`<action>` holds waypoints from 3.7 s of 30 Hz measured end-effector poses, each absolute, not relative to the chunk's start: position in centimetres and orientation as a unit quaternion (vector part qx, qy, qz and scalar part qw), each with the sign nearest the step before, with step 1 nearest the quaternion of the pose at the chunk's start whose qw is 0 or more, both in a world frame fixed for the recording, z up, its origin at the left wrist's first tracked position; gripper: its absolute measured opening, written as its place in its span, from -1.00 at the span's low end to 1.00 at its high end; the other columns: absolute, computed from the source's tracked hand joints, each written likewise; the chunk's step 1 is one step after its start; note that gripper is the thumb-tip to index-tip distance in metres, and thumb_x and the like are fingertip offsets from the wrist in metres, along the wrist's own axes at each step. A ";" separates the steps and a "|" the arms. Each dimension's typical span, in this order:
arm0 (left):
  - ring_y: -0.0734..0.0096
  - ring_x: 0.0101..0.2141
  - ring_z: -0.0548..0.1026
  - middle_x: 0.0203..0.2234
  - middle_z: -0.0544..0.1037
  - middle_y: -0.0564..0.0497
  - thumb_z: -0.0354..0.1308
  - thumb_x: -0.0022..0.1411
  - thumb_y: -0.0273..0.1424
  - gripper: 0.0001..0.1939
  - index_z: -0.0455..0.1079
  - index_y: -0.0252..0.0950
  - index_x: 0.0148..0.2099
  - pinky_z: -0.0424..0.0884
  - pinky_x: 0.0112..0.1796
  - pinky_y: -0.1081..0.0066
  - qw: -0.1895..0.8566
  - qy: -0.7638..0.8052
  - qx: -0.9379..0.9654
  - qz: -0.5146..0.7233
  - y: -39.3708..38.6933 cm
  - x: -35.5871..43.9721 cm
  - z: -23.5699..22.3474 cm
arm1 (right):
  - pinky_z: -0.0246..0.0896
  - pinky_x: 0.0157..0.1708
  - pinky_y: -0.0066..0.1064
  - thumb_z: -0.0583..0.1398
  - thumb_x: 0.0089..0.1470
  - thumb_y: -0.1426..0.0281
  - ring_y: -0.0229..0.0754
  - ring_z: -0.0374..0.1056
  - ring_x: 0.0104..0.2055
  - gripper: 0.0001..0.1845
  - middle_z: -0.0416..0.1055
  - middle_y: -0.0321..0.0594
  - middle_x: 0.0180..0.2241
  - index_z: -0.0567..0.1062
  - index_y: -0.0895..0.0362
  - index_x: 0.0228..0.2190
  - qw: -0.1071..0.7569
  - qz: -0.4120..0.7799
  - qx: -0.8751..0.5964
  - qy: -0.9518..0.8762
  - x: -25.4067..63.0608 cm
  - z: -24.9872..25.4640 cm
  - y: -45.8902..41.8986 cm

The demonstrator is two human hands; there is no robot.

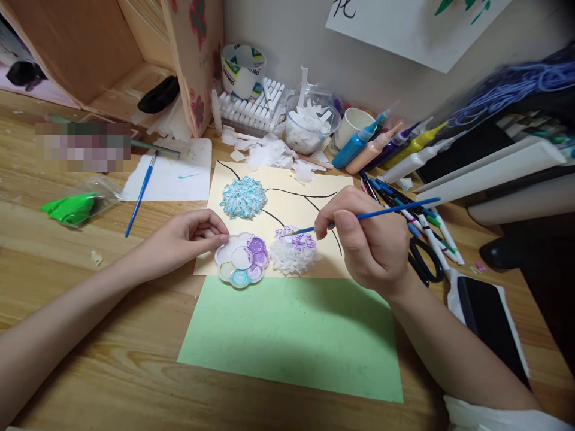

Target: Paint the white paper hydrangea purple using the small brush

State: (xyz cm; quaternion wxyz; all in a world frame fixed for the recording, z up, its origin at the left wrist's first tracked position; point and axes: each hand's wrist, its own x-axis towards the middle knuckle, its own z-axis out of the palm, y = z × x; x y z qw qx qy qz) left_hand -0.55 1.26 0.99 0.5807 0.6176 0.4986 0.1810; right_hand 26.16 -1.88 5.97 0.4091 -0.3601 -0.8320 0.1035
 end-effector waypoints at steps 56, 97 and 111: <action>0.46 -0.46 0.41 -0.51 0.47 0.10 0.33 0.02 -0.16 -0.69 0.40 -0.28 -0.33 0.33 -0.45 0.52 0.565 0.504 0.630 0.174 1.2 -0.4 1.3 | 0.20 -0.38 -0.31 -0.05 0.30 0.40 -0.23 0.28 -0.46 -0.67 0.37 -0.26 -0.54 0.39 0.07 -0.46 0.460 0.168 -0.350 -0.799 26.3 5.9 -2.0; 0.44 -0.44 0.42 -0.50 0.48 0.09 0.32 0.05 -0.16 -0.70 0.43 -0.28 -0.32 0.33 -0.43 0.52 0.567 0.501 0.630 0.174 1.3 -0.6 1.1 | 0.20 -0.33 -0.33 -0.04 0.27 0.46 -0.22 0.28 -0.43 -0.69 0.39 -0.25 -0.53 0.35 0.09 -0.48 0.383 0.089 -0.387 -0.834 26.0 5.5 -1.6; 0.45 -0.45 0.42 -0.50 0.48 0.10 0.33 0.04 -0.18 -0.71 0.42 -0.28 -0.32 0.33 -0.44 0.52 0.571 0.502 0.625 0.176 1.2 -0.7 1.0 | 0.20 -0.31 -0.34 -0.03 0.27 0.46 -0.23 0.28 -0.43 -0.69 0.39 -0.23 -0.52 0.34 0.09 -0.49 0.391 0.074 -0.396 -0.828 26.2 5.7 -1.6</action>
